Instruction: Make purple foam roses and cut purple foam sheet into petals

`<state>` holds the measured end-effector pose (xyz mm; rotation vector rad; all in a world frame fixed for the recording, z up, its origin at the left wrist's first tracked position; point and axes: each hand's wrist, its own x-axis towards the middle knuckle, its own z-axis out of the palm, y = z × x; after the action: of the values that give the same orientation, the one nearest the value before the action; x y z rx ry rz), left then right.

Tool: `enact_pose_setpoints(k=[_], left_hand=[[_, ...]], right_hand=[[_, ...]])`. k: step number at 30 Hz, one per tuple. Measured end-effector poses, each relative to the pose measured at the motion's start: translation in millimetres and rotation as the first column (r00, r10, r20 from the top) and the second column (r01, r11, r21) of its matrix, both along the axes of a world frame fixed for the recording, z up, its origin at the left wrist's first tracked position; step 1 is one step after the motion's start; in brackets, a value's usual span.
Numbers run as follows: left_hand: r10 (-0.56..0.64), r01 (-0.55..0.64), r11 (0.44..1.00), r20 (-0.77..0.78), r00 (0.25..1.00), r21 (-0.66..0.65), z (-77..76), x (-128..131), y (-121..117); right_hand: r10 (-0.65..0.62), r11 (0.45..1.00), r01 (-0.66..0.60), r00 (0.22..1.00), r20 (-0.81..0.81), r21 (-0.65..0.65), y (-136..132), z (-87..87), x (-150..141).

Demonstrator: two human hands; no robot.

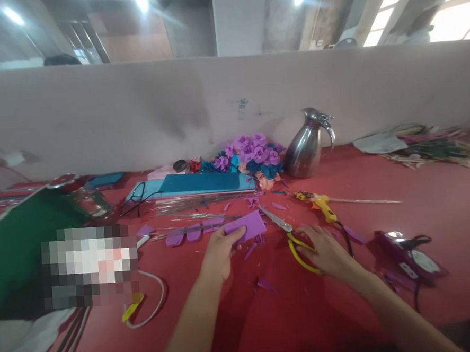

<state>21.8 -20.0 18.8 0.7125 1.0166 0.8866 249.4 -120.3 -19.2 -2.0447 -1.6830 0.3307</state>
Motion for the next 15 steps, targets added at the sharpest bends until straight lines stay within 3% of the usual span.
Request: enact_pose_setpoints(k=[4,9,12,15], left_hand=[[0.058,-0.042,0.988,0.100,0.993,-0.150,-0.3,3.1,1.3],[0.153,-0.037,0.917,0.265,0.952,-0.397,3.8,3.5,4.6],[0.180,-0.029,0.897,0.305,0.935,-0.442,4.2,2.2,8.0],[0.215,-0.033,0.883,0.341,0.915,-0.468,5.8,1.5,9.9]], right_hand=[[0.039,0.993,-0.030,0.996,0.078,-0.113,-9.0,5.2,14.1],[0.023,0.958,-0.023,1.000,-0.005,-0.287,-0.3,22.5,14.8],[-0.046,0.976,0.005,0.982,-0.182,-0.220,-6.1,34.7,9.4],[-0.046,0.988,-0.030,0.875,-0.481,-0.150,-27.6,45.3,-0.1]])
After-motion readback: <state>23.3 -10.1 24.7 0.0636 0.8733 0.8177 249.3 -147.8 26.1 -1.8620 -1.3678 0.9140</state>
